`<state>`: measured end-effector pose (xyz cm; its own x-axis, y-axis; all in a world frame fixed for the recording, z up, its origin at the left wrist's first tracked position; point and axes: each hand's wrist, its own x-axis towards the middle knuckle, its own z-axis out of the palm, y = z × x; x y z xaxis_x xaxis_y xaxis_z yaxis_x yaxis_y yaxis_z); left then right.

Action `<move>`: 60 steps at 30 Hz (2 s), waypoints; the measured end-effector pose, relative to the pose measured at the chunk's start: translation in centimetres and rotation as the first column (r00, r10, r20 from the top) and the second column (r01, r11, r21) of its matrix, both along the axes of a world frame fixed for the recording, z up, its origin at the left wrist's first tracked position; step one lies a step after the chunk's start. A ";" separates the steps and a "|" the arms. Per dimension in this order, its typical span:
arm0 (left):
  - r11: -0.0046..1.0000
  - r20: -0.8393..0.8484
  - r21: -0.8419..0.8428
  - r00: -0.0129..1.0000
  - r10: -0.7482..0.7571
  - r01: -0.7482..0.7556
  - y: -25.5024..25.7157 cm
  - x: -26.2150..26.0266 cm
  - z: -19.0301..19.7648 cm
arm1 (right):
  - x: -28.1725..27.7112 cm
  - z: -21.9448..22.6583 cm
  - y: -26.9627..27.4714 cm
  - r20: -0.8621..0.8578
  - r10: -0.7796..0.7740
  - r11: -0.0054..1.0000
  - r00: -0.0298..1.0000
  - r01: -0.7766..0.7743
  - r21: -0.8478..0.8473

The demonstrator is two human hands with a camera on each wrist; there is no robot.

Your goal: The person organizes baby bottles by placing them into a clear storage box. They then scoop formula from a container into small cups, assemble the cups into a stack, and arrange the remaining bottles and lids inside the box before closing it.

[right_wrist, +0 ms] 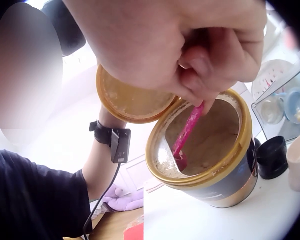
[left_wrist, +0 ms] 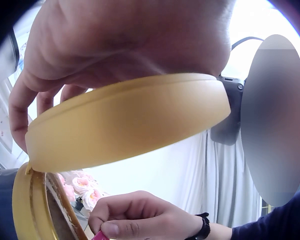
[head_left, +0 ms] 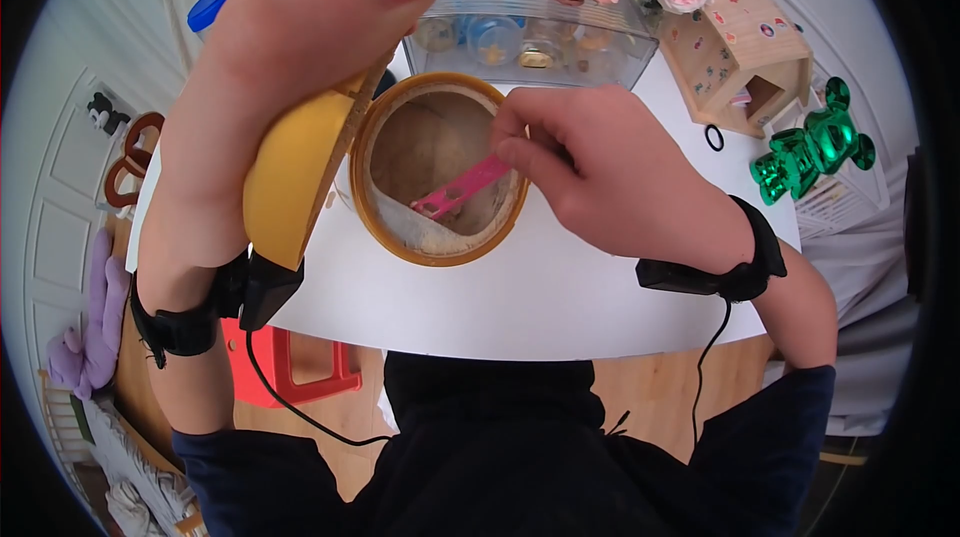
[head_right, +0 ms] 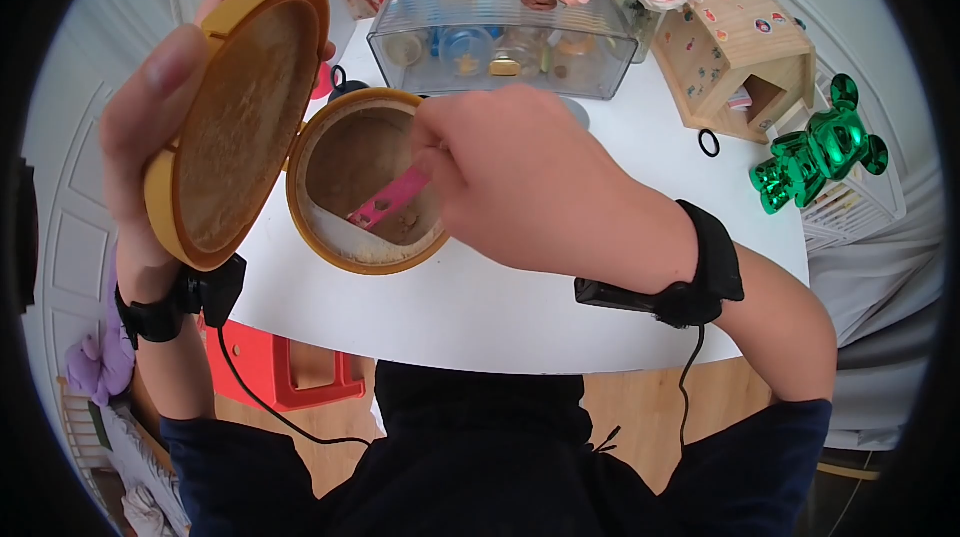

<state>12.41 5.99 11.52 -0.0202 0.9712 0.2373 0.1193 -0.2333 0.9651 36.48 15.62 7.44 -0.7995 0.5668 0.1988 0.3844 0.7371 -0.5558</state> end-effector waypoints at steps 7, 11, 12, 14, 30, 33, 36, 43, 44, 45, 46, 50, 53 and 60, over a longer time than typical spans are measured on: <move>0.999 -0.047 0.004 0.998 0.035 -0.035 -0.1 -0.1 0.2 | 0.0 0.8 0.0 -0.016 -0.026 0.998 1.000 0.025 -0.059; 0.993 -0.021 0.026 0.993 0.116 -0.115 -0.5 0.5 -0.1 | 0.1 0.5 0.4 -0.071 -0.010 1.000 0.997 0.009 -0.012; 0.989 -0.010 0.035 0.990 0.141 -0.141 -0.6 0.7 -0.2 | 0.1 0.3 0.5 -0.082 -0.001 1.000 0.997 0.003 0.022; 0.992 -0.033 0.031 0.992 0.125 -0.124 -0.6 0.4 -0.1 | 0.2 0.0 0.7 -0.105 0.017 0.996 0.994 -0.007 0.091; 0.987 0.003 0.089 0.991 0.137 -0.137 0.1 -0.7 -0.6 | 0.9 0.1 3.2 0.104 -0.292 0.729 0.951 0.292 -0.620; 0.972 0.037 0.116 0.979 0.202 -0.205 0.5 0.0 -0.6 | 0.8 -0.9 3.6 0.077 -0.270 0.655 0.960 0.242 -0.716; 0.968 -0.006 0.061 0.970 0.245 -0.244 -0.1 -1.2 -0.7 | 0.6 -1.2 3.7 0.040 -0.241 0.627 0.970 0.187 -0.756; 0.952 -0.151 0.001 0.941 0.302 -0.305 -0.4 -5.5 -2.6 | -0.5 -0.3 3.5 -0.058 -0.215 0.643 0.975 0.097 -0.760; 0.949 -0.121 -0.008 0.942 0.312 -0.315 -0.4 -6.1 -2.9 | -0.7 0.0 3.5 -0.079 -0.212 0.639 0.974 0.077 -0.765; 0.947 -0.090 -0.018 0.943 0.319 -0.322 -0.3 -6.7 -3.4 | -0.9 0.4 3.5 -0.096 -0.213 0.649 0.972 0.067 -0.758; 0.945 -0.058 -0.029 0.944 0.324 -0.326 -0.2 -7.2 -3.6 | -1.0 0.7 3.5 -0.112 -0.216 0.659 0.970 0.060 -0.750; 0.949 0.159 -0.088 0.936 0.313 -0.302 -0.5 -7.8 -3.6 | 0.4 1.6 5.1 -0.165 -0.223 0.640 0.961 0.017 -0.768; 0.967 0.247 -0.076 0.935 0.256 -0.244 -0.6 -8.4 -3.8 | 2.0 2.1 5.4 -0.152 -0.380 0.622 0.913 0.130 -0.772; 0.954 0.196 -0.057 0.934 0.300 -0.294 -0.5 -8.1 -3.9 | 8.8 -1.1 8.7 -0.095 -0.581 0.561 0.808 0.314 -0.766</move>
